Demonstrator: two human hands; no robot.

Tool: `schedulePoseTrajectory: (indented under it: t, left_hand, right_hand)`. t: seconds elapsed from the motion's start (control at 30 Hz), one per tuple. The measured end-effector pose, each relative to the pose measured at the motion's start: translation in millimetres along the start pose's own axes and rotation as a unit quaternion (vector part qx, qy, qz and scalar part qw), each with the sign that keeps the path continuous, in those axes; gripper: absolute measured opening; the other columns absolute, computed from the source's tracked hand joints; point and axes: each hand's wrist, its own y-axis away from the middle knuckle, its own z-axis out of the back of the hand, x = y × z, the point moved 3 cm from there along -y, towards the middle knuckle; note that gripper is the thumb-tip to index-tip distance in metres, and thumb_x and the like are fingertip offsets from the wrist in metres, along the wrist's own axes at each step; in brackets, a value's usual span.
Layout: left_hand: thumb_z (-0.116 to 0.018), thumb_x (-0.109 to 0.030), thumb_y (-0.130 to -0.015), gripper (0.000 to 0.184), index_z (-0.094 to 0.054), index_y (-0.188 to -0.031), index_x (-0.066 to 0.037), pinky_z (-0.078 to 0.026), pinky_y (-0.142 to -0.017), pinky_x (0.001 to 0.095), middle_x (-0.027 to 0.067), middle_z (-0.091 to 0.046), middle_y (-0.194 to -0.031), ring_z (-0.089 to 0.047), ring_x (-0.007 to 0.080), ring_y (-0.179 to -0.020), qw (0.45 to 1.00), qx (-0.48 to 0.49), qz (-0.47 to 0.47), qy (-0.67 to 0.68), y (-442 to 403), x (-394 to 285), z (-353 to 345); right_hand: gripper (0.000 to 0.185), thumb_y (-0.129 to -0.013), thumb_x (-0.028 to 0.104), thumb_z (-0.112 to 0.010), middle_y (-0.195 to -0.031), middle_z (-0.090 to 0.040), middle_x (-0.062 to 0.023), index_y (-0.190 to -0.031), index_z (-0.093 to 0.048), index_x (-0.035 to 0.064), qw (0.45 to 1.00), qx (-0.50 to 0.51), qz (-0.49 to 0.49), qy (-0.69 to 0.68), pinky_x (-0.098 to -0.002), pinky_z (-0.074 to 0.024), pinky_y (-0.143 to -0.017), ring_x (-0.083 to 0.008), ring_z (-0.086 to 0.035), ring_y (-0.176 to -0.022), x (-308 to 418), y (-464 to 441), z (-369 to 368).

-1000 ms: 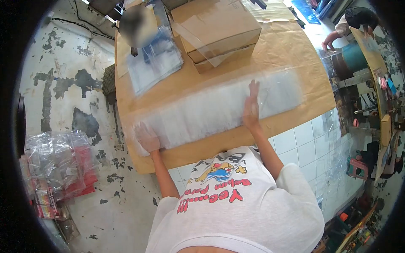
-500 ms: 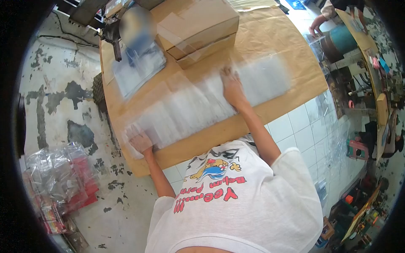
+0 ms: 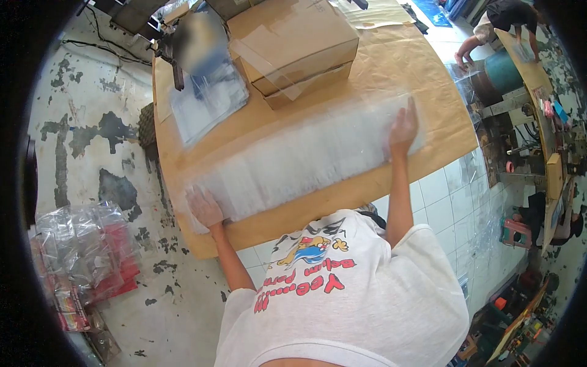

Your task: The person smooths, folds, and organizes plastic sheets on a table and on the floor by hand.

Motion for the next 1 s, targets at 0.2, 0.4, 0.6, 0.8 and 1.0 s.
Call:
schedulePoseTrajectory:
  t: [0.2,0.4,0.6,0.8,1.0]
  left_hand:
    - [-0.047,-0.029,-0.093,0.054,-0.041,-0.143,-0.008,-0.021,-0.114,0.0522,0.0201,-0.035,-0.148,-0.028,0.0352,-0.14,0.996,-0.004,-0.07,-0.054,5.0,11.4,-27.9]
    - [-0.053,-0.009,-0.083,0.05,-0.048,-0.129,0.007,-0.031,-0.111,0.0453,0.0283,-0.045,-0.137,-0.038,0.0426,-0.131,0.99,0.129,-0.021,0.055,-7.9,-0.3,8.0]
    - [-0.061,-0.012,-0.087,0.042,-0.055,-0.126,0.002,-0.037,-0.106,0.041,0.0244,-0.057,-0.125,-0.049,0.0372,-0.122,0.935,0.148,-0.241,0.214,36.4,18.6,43.2]
    - [-0.068,-0.012,-0.083,0.035,-0.063,-0.116,0.0,-0.043,-0.097,0.0322,0.0174,-0.069,-0.106,-0.061,0.026,-0.109,0.832,0.45,0.103,0.307,-0.3,33.8,140.6]
    - [-0.061,-0.013,-0.083,0.038,-0.063,-0.121,-0.01,-0.037,-0.105,0.0427,0.012,-0.064,-0.12,-0.054,0.0297,-0.119,0.993,0.02,-0.093,0.07,-42.3,120.5,43.5]
  right_hand:
    - [0.04,-0.098,0.029,-0.048,-0.137,-0.051,-0.0196,-0.133,-0.055,0.01,0.958,0.107,0.143,0.226,-0.0464,-0.0312,-0.109,-0.037,-0.044,-0.13,-48.0,-10.4,22.6]
    - [0.04,-0.097,0.028,-0.05,-0.136,-0.053,-0.0182,-0.132,-0.057,0.0099,0.949,0.17,0.211,0.16,-0.0439,-0.0302,-0.111,-0.0376,-0.044,-0.13,-96.2,-6.1,2.4]
    - [0.04,-0.098,0.028,-0.049,-0.142,-0.047,-0.0183,-0.132,-0.056,0.0068,0.969,0.179,0.123,0.117,-0.0431,-0.0299,-0.111,-0.037,-0.038,-0.135,-67.0,-10.4,13.8]
    - [0.041,-0.099,0.028,-0.048,-0.143,-0.046,-0.0179,-0.133,-0.055,0.0063,0.963,0.187,0.139,0.136,-0.0438,-0.0299,-0.11,-0.0374,-0.037,-0.135,-73.0,-10.9,12.1]
    - [0.041,-0.1,0.026,-0.045,-0.138,-0.052,-0.0177,-0.131,-0.055,0.0012,0.963,0.196,0.137,0.128,-0.0425,-0.0297,-0.111,-0.037,-0.042,-0.131,-71.2,-10.4,9.9]
